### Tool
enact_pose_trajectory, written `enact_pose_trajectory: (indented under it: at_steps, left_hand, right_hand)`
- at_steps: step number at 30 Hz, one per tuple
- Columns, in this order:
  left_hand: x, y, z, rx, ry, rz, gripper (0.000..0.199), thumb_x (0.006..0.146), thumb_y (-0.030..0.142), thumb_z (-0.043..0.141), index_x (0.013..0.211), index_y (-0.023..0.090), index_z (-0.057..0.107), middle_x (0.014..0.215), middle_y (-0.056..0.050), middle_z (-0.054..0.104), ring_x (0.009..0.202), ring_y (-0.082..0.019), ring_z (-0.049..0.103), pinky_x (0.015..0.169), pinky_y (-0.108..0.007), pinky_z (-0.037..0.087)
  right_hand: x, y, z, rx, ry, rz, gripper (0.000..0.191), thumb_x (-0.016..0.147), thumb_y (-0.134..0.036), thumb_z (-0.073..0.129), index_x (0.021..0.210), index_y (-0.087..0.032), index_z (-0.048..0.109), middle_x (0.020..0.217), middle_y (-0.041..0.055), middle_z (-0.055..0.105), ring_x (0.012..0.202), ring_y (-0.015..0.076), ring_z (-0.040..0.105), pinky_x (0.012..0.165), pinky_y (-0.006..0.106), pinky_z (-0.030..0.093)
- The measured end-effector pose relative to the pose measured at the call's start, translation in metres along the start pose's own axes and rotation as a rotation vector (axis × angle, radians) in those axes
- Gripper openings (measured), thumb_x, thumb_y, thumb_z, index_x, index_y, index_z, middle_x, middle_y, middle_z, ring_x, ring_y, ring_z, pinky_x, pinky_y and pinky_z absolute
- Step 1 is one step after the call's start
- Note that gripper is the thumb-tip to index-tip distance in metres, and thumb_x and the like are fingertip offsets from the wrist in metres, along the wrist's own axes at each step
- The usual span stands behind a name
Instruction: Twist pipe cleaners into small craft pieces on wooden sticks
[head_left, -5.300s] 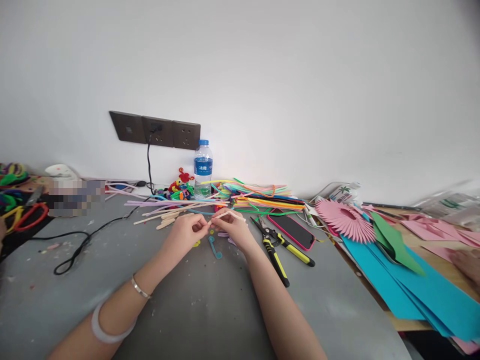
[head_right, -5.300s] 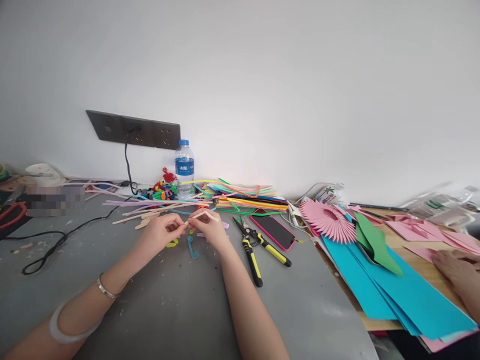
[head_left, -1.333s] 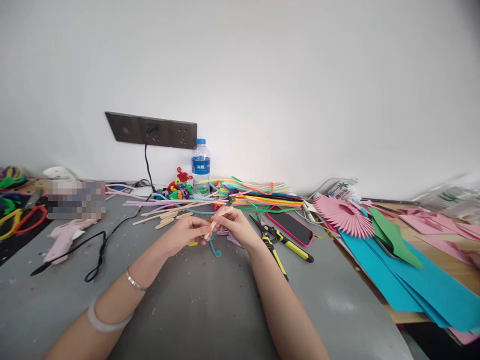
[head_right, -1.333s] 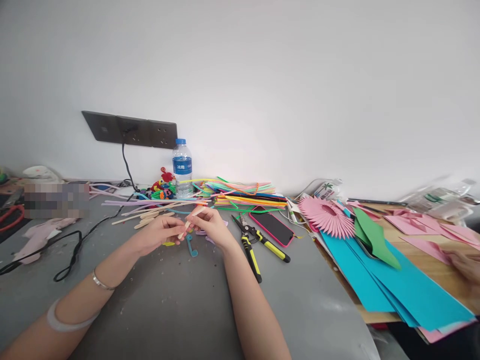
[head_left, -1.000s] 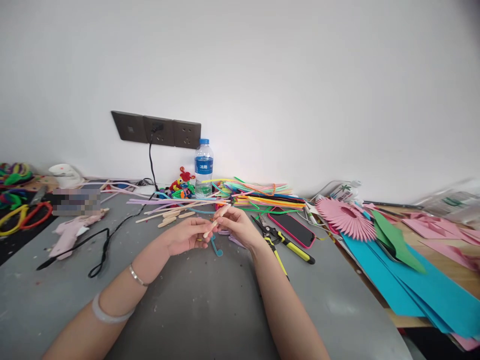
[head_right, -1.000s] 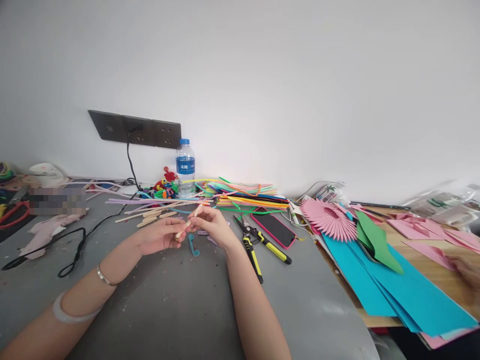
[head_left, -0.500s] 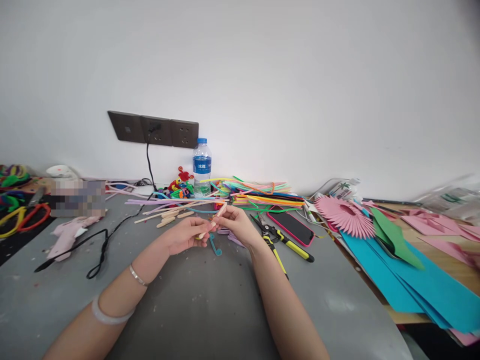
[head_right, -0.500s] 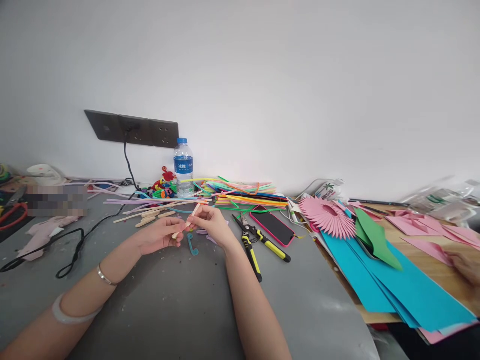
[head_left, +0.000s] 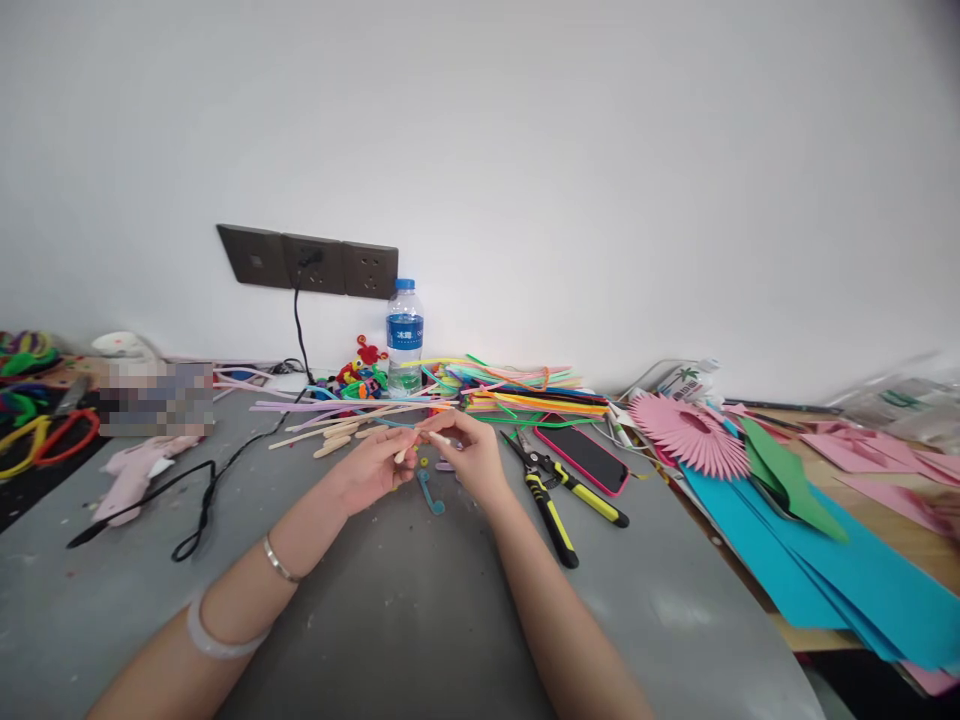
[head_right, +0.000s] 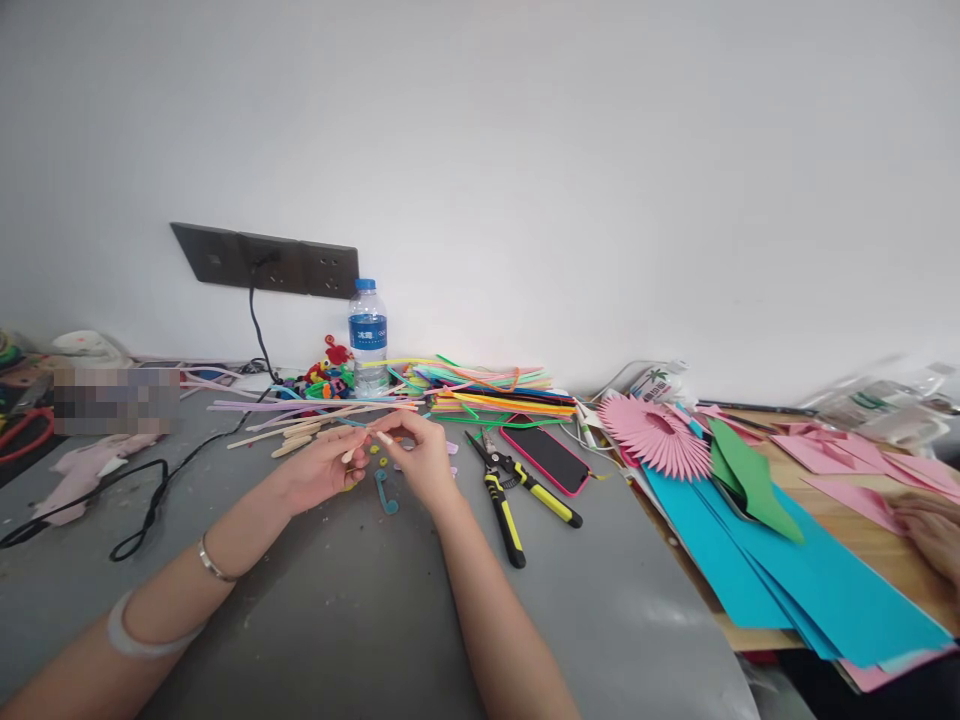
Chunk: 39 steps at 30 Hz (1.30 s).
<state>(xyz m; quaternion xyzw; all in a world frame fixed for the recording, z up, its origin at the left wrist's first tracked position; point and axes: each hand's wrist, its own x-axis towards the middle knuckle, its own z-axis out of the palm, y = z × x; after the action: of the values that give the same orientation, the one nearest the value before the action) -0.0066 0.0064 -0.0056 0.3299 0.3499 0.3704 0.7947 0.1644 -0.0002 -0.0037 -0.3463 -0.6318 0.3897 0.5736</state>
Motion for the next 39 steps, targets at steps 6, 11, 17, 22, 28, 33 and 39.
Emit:
enact_pose_trajectory:
  at_steps: [6, 11, 17, 22, 28, 33, 39]
  left_hand:
    - [0.000, 0.000, 0.003, -0.019, -0.018, 0.049, 0.036, 0.067, 0.041, 0.087, 0.078, 0.016, 0.064, 0.059, 0.003, 0.057, 0.053, -0.007, 0.050, 0.049, -0.017, 0.041]
    - [-0.004, 0.002, 0.009, 0.043, -0.022, 0.083, 0.034, 0.069, 0.042, 0.086, 0.081, 0.015, 0.067, 0.057, 0.004, 0.056, 0.052, -0.006, 0.049, 0.049, -0.017, 0.038]
    - [-0.004, 0.003, 0.010, 0.031, 0.004, 0.056, 0.037, 0.065, 0.043, 0.088, 0.076, 0.014, 0.067, 0.055, 0.003, 0.055, 0.051, -0.008, 0.050, 0.049, -0.018, 0.038]
    - [-0.005, 0.004, 0.009, 0.058, -0.014, 0.053, 0.034, 0.067, 0.043, 0.086, 0.080, 0.017, 0.068, 0.060, 0.002, 0.055, 0.059, -0.010, 0.053, 0.051, -0.019, 0.040]
    - [-0.007, 0.004, 0.008, 0.236, -0.102, 0.063, 0.032, 0.072, 0.045, 0.083, 0.078, 0.015, 0.073, 0.068, 0.000, 0.058, 0.062, -0.008, 0.048, 0.056, -0.019, 0.037]
    - [-0.005, 0.006, 0.008, 0.200, -0.105, 0.031, 0.034, 0.068, 0.043, 0.086, 0.077, 0.013, 0.075, 0.064, 0.000, 0.057, 0.062, -0.009, 0.049, 0.057, -0.020, 0.036]
    - [-0.004, 0.006, 0.008, 0.037, -0.077, -0.002, 0.027, 0.068, 0.033, 0.088, 0.082, 0.014, 0.074, 0.067, -0.002, 0.061, 0.068, -0.014, 0.059, 0.061, -0.024, 0.041]
  right_hand:
    - [-0.002, -0.002, 0.002, -0.159, 0.036, -0.139, 0.008, 0.088, -0.025, 0.066, 0.086, -0.021, 0.072, 0.093, 0.0078, 0.075, 0.085, 0.0202, 0.071, 0.074, 0.032, 0.058]
    - [-0.001, 0.001, 0.004, -0.028, 0.084, -0.143, 0.005, 0.086, -0.023, 0.066, 0.084, -0.021, 0.070, 0.085, 0.0054, 0.071, 0.080, 0.0183, 0.068, 0.070, 0.030, 0.058]
    - [-0.002, -0.004, 0.003, -0.117, 0.028, -0.145, 0.008, 0.089, -0.023, 0.063, 0.088, -0.020, 0.070, 0.087, 0.0068, 0.072, 0.079, 0.0179, 0.068, 0.073, 0.031, 0.058]
    - [-0.003, -0.006, 0.004, -0.140, -0.003, -0.166, 0.009, 0.090, -0.026, 0.061, 0.088, -0.020, 0.067, 0.088, 0.0071, 0.070, 0.082, 0.0186, 0.067, 0.075, 0.032, 0.056]
    - [0.001, 0.002, -0.001, 0.058, -0.014, 0.033, 0.018, 0.083, -0.037, 0.071, 0.081, -0.021, 0.064, 0.076, 0.0007, 0.064, 0.064, 0.0140, 0.062, 0.064, 0.027, 0.053]
    - [0.002, 0.008, -0.004, 0.100, -0.055, 0.119, 0.026, 0.080, -0.044, 0.074, 0.082, -0.020, 0.065, 0.075, 0.0003, 0.064, 0.062, 0.0140, 0.062, 0.064, 0.028, 0.052]
    - [0.004, 0.002, -0.003, 0.025, -0.048, -0.010, 0.021, 0.086, -0.041, 0.068, 0.083, -0.021, 0.065, 0.085, 0.0043, 0.067, 0.079, 0.0177, 0.065, 0.072, 0.030, 0.054]
